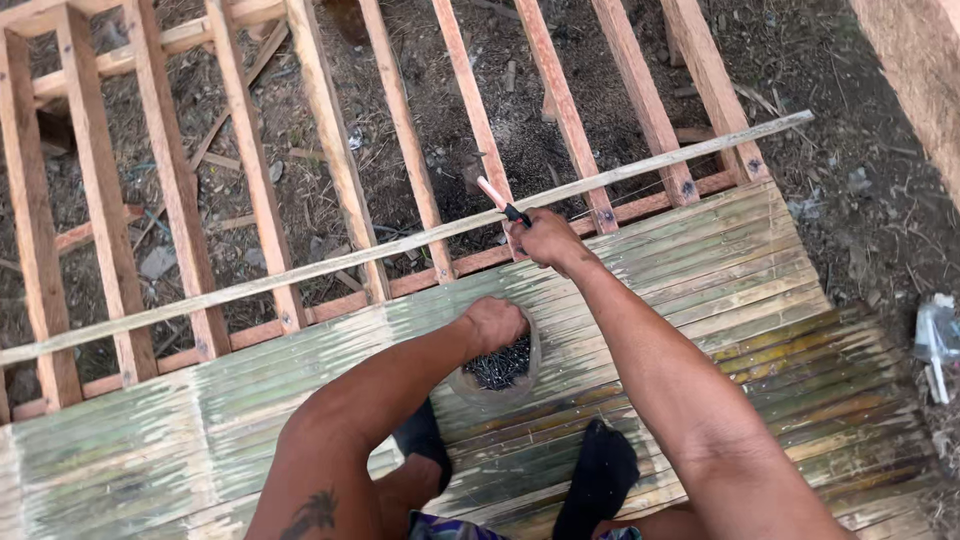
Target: The person hammers nails into a bamboo mat laid over a wooden frame. They repeatedly pick nails from a plastic bag and drive them into the mat using a hammer.
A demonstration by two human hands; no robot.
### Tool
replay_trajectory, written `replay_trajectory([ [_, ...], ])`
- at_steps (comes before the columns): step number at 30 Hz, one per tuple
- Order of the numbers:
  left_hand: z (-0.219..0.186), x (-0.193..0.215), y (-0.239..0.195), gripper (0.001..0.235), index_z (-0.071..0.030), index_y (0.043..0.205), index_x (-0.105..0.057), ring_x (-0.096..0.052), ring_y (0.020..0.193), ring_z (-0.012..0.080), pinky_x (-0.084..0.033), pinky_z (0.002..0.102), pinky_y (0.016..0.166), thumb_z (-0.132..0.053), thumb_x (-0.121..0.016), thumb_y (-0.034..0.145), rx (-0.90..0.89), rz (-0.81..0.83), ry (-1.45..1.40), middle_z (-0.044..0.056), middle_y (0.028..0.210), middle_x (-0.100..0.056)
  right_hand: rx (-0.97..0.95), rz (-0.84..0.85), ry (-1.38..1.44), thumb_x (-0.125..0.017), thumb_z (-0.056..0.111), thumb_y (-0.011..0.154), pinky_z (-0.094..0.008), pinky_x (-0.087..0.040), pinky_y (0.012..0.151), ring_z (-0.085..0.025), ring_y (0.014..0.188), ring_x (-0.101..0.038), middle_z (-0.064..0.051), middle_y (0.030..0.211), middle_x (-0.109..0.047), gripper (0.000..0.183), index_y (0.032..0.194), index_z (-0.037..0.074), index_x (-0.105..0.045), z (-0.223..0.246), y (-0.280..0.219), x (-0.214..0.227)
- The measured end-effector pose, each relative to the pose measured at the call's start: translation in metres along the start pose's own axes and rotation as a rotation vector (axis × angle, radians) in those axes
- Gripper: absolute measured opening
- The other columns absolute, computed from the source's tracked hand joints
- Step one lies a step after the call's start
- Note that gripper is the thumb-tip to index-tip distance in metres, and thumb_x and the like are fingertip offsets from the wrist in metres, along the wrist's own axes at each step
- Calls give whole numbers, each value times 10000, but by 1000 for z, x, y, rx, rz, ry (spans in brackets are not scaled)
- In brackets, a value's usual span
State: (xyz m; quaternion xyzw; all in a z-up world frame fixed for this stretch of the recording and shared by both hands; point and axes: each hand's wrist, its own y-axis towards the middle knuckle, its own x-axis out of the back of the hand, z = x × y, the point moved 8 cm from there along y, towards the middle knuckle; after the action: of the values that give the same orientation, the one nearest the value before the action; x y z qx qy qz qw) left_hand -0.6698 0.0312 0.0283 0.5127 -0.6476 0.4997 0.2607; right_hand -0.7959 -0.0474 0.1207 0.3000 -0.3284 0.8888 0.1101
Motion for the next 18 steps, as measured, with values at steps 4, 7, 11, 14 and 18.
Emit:
replay_trajectory([
  [4, -14, 20, -7, 203, -104, 990, -750, -744, 929, 310, -603, 444, 818, -259, -712, 864, -97, 90, -14, 138, 992, -771, -92, 7, 21, -618, 334, 960, -424, -503, 546, -253, 620, -636, -175, 780, -680, 359, 1128, 24, -690, -19, -6, 3],
  [7, -26, 49, -23, 258, -82, 1024, -722, -722, 898, 334, -576, 468, 787, -228, -773, 817, -257, 31, -125, 156, 933, -765, -109, -28, -37, -644, 359, 944, -450, -533, 645, -300, 733, -680, -202, 859, -706, 370, 1153, 56, -683, -28, -2, 2],
  [11, -4, 82, -35, 145, -101, 999, -709, -785, 759, 238, -597, 384, 720, -228, -657, 953, -339, -10, -579, 55, 974, -810, -51, -136, -142, -681, 388, 916, -474, -547, 799, -375, 907, -718, -227, 959, -732, 403, 1174, 79, -679, -54, 0, 2],
  [14, 66, 127, -29, 205, -100, 1116, -709, -768, 839, 259, -593, 371, 742, -118, -662, 917, -292, -463, -684, 129, 954, -764, -47, -204, -220, -702, 393, 917, -504, -539, 858, -426, 977, -703, -239, 995, -741, 397, 1151, 73, -692, -68, 1, 6],
  [18, 161, 105, -19, 182, -89, 1110, -715, -719, 824, 316, -562, 425, 776, -126, -631, 953, 172, -642, -728, 140, 1102, -692, -80, -303, -218, -741, 400, 886, -518, -538, 876, -447, 989, -695, -222, 1022, -736, 456, 1225, 107, -653, -71, -2, 17],
])
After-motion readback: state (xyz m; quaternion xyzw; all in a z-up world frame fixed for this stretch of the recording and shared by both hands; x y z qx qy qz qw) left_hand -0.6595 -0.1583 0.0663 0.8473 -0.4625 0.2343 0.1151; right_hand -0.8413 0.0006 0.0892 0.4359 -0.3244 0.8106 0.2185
